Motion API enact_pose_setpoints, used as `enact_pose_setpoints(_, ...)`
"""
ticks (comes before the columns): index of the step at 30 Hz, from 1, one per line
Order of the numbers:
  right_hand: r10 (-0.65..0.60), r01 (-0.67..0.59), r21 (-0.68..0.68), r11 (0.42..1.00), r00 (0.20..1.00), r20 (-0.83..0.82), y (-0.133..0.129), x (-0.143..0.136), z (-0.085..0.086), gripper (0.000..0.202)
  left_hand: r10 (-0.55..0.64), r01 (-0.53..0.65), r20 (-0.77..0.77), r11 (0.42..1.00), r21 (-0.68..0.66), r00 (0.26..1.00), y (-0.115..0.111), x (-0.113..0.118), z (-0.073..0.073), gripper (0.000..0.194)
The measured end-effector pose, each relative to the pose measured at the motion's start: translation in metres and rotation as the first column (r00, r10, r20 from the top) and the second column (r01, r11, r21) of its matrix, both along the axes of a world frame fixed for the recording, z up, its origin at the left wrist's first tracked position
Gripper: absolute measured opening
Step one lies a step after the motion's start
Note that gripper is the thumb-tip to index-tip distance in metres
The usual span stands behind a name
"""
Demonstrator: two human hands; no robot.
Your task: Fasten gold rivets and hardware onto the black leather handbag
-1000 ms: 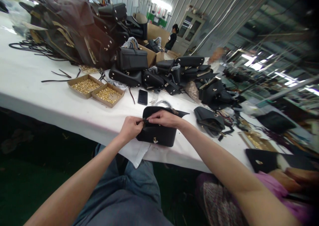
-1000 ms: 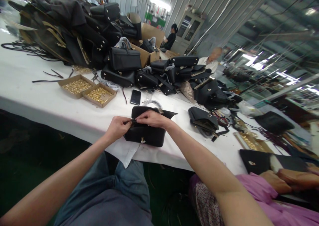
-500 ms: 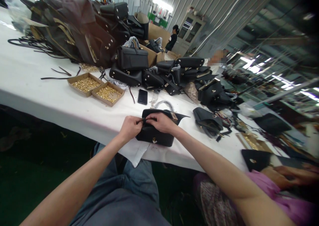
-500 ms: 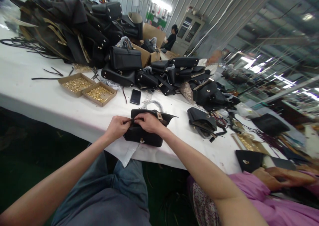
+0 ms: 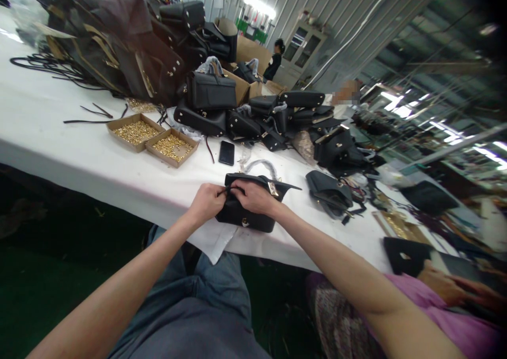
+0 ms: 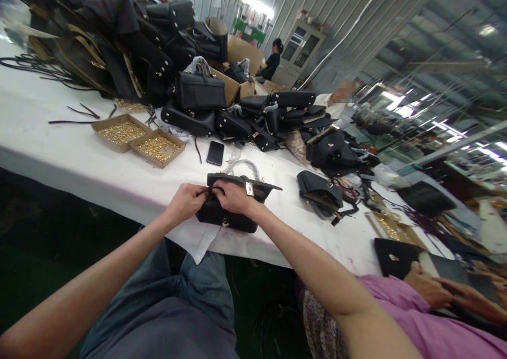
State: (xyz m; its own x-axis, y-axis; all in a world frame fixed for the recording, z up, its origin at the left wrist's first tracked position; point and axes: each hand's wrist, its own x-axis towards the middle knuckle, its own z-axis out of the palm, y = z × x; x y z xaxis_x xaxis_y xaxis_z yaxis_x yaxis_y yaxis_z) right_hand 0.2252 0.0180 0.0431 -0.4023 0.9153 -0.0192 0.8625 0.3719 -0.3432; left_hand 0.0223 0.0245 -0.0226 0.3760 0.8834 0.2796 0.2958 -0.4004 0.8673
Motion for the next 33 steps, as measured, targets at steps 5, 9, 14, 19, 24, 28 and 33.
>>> enact_pose_setpoints(5, -0.016, 0.016, -0.008, 1.0, 1.0, 0.014, -0.001, -0.001, 0.0, 0.018, -0.044, 0.044, -0.004, 0.999, 0.018, 0.999, -0.001, -0.005, 0.004, 0.033)
enact_pose_setpoints(9, -0.014, 0.015, -0.02, 1.0, 1.0, 0.012, 0.0, -0.001, -0.001, 0.019, -0.08, 0.08, -0.014, 0.997, 0.004, 0.997, -0.002, -0.009, 0.007, 0.031)
enact_pose_setpoints(14, 0.009, -0.009, 0.005, 1.0, 1.0, 0.004, 0.001, 0.002, -0.005, 0.019, -0.047, 0.046, -0.034, 0.998, -0.037, 0.998, 0.001, -0.004, 0.006, 0.032)
enact_pose_setpoints(19, 0.024, -0.024, 0.005, 1.0, 1.0, -0.004, 0.002, 0.004, -0.01, 0.02, 0.026, -0.029, -0.052, 0.998, -0.063, 0.998, 0.005, 0.003, 0.004, 0.027)
enact_pose_setpoints(24, 0.069, -0.069, 0.013, 0.998, 0.997, -0.019, 0.005, 0.007, -0.011, 0.021, 0.083, -0.087, -0.054, 0.993, -0.078, 0.995, 0.002, 0.004, 0.001, 0.027)
enact_pose_setpoints(28, 0.135, -0.136, -0.026, 0.99, 0.989, -0.055, 0.009, 0.01, -0.004, 0.021, 0.086, -0.09, -0.038, 0.992, -0.093, 0.996, 0.0, 0.003, 0.001, 0.029)
enact_pose_setpoints(33, 0.184, -0.187, -0.035, 0.982, 0.98, -0.071, 0.014, 0.01, 0.002, 0.025, 0.1, -0.101, -0.014, 0.987, -0.121, 0.995, -0.001, 0.005, 0.001, 0.028)
